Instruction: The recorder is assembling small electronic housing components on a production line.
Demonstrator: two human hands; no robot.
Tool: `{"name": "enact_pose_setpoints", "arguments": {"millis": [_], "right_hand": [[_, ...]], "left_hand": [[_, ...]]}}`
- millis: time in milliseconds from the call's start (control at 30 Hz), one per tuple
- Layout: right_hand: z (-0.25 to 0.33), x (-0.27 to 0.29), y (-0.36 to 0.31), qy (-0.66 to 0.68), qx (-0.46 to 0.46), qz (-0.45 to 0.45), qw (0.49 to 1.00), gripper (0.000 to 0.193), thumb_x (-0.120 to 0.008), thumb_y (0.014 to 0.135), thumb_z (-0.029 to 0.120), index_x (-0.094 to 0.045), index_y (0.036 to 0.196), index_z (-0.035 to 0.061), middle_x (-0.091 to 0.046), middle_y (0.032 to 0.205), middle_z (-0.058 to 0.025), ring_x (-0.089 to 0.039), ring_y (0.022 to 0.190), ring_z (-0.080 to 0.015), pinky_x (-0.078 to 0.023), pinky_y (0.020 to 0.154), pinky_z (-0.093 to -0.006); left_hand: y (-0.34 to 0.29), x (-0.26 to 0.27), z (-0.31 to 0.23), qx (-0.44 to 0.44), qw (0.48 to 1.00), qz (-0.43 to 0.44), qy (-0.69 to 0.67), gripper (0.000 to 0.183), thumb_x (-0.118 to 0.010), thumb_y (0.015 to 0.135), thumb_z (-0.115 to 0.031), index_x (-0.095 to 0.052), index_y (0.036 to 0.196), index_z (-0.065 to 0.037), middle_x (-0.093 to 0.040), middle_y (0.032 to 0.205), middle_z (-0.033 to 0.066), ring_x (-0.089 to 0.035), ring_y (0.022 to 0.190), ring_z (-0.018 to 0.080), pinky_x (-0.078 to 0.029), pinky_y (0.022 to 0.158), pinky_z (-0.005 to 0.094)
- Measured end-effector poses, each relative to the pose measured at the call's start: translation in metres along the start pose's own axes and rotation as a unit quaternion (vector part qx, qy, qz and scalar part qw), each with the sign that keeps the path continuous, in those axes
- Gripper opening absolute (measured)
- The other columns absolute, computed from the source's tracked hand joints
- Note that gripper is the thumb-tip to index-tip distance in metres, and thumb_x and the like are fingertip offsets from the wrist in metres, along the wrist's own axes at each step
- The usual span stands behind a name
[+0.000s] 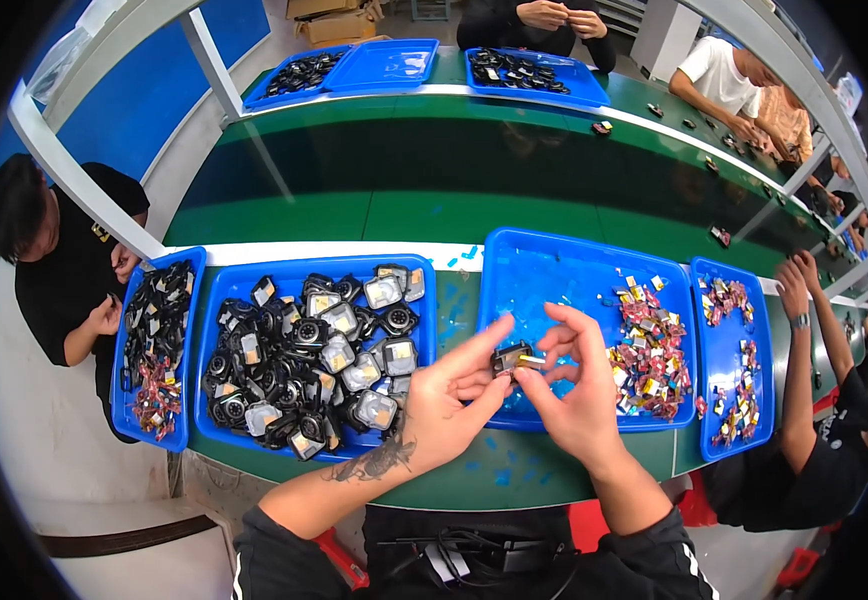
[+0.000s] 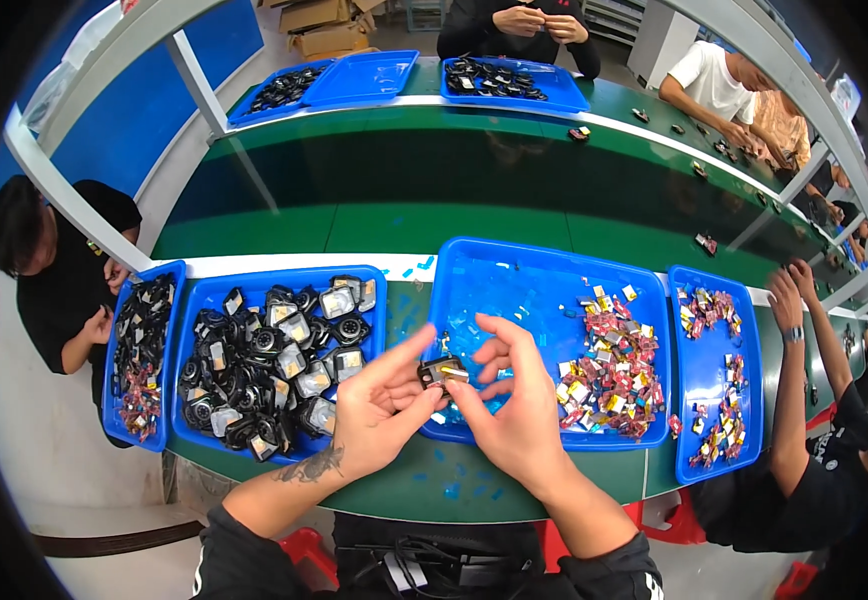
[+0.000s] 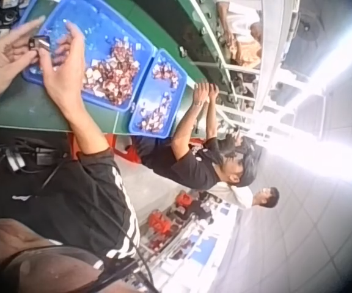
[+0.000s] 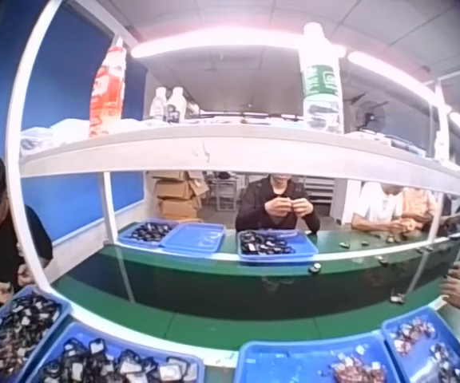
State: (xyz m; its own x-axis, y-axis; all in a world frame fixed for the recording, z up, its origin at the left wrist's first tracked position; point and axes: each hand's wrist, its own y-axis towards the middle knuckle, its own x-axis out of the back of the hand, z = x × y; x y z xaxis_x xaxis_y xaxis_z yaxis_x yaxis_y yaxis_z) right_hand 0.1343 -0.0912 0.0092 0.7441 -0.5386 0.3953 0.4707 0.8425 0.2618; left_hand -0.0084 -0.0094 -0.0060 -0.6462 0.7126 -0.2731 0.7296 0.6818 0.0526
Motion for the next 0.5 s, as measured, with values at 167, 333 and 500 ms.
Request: {"name": "enact_pose_setpoints", "arguments": {"millis": [167,333,500], "right_hand": [[-0.001,-0.006,0.006,0.007,0.056,0.032,0.998,0.046,-0.069,0.081,-0.003,-0.052,0.123,0.0035,-0.061,0.085,-0.0049,-0.063,0.079,-0.0127,-0.055,0.067,-0.0264],[-0.032,0.027,0.113,-0.042,0.029,0.091,0.995,0.039,-0.062,0.082,-0.004,-0.049,0.118,0.0003,-0.065,0.073,-0.0062,-0.069,0.077,-0.0155,-0.052,0.071,-0.0287],[-0.106,0.035,0.226,-0.265,-0.089,-0.039,0.959,0.052,-0.086,0.064,0.019,-0.065,0.107,-0.0005,-0.070,0.098,-0.0179,-0.068,0.092,-0.0293,-0.053,0.081,-0.0377]], "left_hand": [[-0.001,0.001,-0.004,-0.011,0.999,-0.034,0.019,0.066,-0.055,0.091,0.008,-0.028,0.149,-0.007,-0.058,0.126,0.0184,-0.063,0.104,0.0159,-0.055,0.084,0.0286],[0.014,0.061,-0.047,-0.116,0.704,-0.083,0.696,0.021,-0.072,0.080,-0.019,-0.066,0.097,-0.007,-0.064,0.101,0.0069,-0.066,0.089,0.0265,-0.054,0.073,0.0364],[-0.009,0.089,-0.016,-0.156,0.669,-0.004,0.727,0.047,-0.075,0.076,-0.028,-0.056,0.116,-0.014,-0.062,0.107,0.0119,-0.055,0.110,0.0380,-0.043,0.093,0.0488]]}}
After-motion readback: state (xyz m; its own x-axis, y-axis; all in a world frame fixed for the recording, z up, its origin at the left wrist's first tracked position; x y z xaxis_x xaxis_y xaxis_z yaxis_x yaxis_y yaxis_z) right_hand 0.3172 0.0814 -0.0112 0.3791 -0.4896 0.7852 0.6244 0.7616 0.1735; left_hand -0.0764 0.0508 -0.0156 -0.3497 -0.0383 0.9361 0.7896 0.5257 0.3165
